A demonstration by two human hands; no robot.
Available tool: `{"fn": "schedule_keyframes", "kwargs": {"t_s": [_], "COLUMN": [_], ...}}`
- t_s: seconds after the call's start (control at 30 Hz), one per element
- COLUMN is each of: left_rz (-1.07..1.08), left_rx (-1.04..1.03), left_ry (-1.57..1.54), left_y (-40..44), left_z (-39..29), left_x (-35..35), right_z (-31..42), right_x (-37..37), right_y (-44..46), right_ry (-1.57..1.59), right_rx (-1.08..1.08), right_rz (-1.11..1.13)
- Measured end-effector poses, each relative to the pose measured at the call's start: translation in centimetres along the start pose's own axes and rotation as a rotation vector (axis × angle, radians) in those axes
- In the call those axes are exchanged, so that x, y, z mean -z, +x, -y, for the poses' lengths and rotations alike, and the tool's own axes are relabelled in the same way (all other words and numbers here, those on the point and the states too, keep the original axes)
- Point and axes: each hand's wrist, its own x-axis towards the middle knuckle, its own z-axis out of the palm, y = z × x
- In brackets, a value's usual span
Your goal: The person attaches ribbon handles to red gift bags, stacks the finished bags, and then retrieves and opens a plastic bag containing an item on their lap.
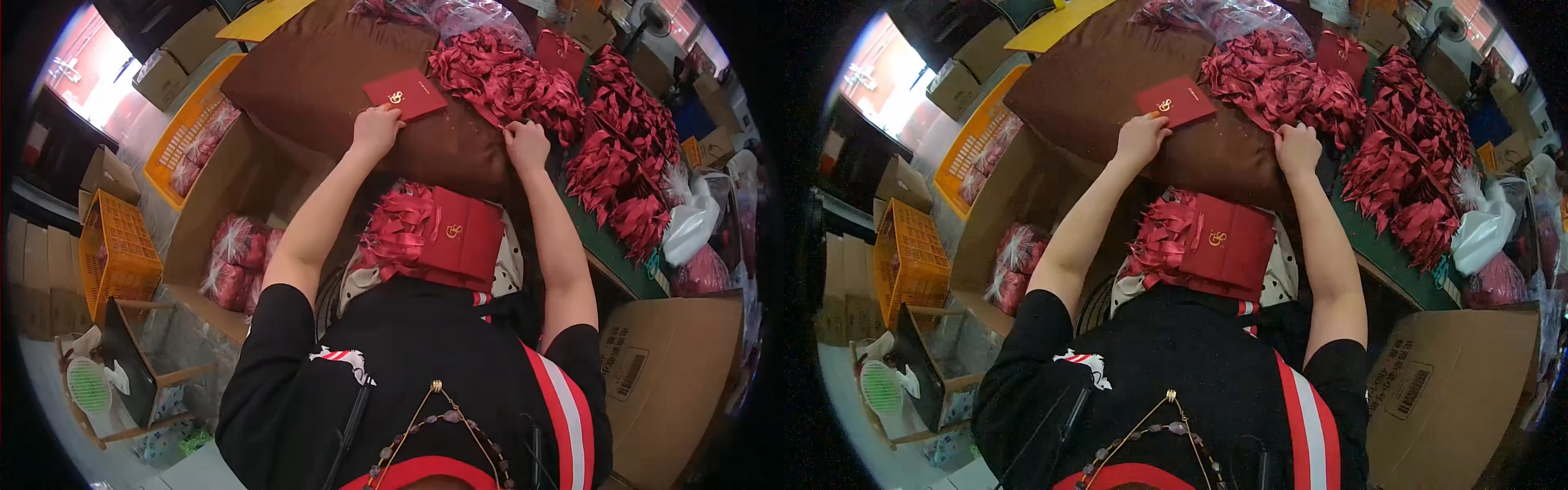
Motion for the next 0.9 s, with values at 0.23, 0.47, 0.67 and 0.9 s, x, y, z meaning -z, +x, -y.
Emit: {"fn": "schedule_keyframes", "kwargs": {"t_s": [0.23,0.47,0.67,0.9], "left_rz": [-0.330,-0.628,-0.644,-0.277], "left_rx": [0.008,0.001,-0.254,-0.538], "left_ry": [-0.215,-0.309,-0.424,-0.653], "left_y": [0.1,0.9,-2.7,-6.5], "left_z": [-0.3,0.3,-1.6,-3.5], "left_x": [1.1,4.2,9.2,11.8], "right_z": [0.1,-0.3,-1.7,1.8], "right_x": [4.0,8.3,15.8,20.5], "right_y": [3.1,8.5,7.2,-2.0], "right_ry": [0.370,1.510,2.081,1.647], "right_rx": [-0.125,-0.182,0.004,-0.186], "right_rz": [-0.237,-0.414,-0.425,0.099]}}
